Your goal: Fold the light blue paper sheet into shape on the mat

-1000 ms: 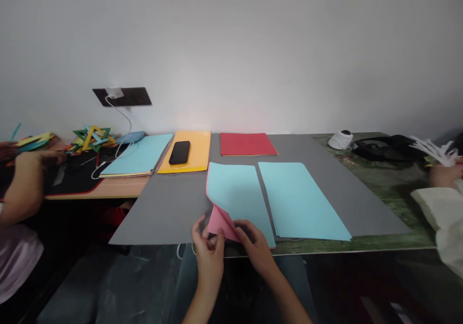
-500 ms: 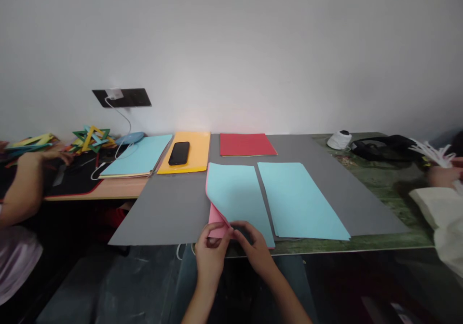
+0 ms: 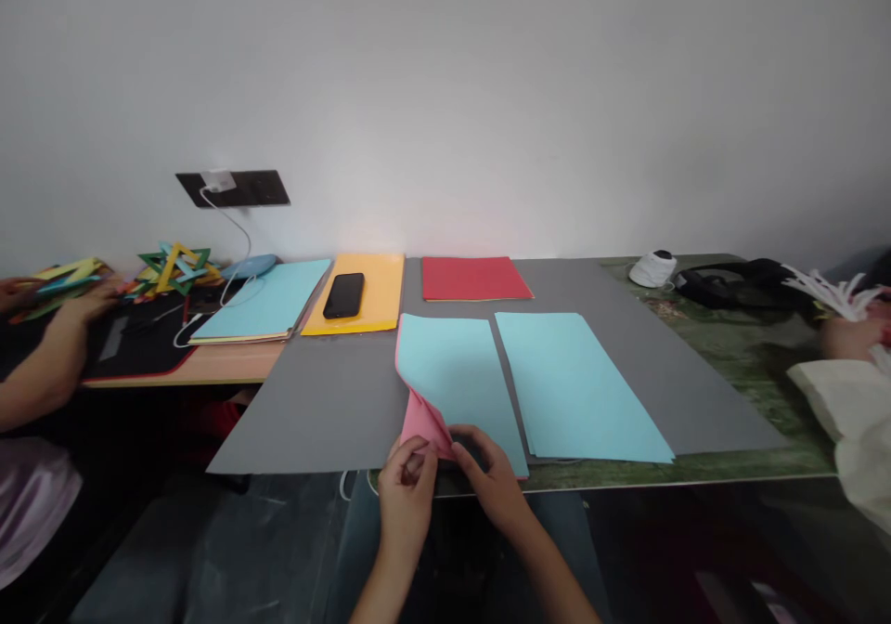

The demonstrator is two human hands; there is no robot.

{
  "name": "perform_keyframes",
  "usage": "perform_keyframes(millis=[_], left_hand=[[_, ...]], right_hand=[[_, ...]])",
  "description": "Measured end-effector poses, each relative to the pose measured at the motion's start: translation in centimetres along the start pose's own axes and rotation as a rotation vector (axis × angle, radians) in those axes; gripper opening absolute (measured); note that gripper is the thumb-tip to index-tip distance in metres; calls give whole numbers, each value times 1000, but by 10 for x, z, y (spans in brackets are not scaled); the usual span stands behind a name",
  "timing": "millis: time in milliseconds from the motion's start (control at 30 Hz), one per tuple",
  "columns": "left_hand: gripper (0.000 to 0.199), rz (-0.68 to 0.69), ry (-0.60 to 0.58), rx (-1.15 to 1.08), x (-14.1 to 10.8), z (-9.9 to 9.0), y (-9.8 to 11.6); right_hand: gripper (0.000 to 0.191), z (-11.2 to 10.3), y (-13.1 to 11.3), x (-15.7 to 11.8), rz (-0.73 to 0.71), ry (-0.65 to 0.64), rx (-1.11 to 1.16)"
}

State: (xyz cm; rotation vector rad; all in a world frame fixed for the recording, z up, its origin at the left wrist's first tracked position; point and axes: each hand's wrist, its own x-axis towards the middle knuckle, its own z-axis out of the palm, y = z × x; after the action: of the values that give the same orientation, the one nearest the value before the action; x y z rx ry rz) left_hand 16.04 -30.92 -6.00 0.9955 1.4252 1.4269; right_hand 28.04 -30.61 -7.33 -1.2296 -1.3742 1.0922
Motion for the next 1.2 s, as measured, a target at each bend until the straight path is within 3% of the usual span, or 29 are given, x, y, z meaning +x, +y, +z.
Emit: perform_keyframes(millis=[300,500,600,767,1033,1200], left_hand=[[20,-11,-69,-1,1,0,-3],[24,-101,-71,-80,-2,-7,-9],[27,-91,-23,-122,-3,-12,-12],[67,-44,105,-84,-4,-19,-7],[71,-42,-52,-141,0,-25,0],[70,-60,-38,-138,-1,-29,5]], right_hand=[[30,2,0,0,0,9,4],[28,3,-1,1,-21,14,8],[26,9,-6,-1,-44,45,-115],[35,26,-14,1,-132,55,-495],[52,34,-13,5,-153,-7,-769],[56,16,-19,11,-149,-41,-771]])
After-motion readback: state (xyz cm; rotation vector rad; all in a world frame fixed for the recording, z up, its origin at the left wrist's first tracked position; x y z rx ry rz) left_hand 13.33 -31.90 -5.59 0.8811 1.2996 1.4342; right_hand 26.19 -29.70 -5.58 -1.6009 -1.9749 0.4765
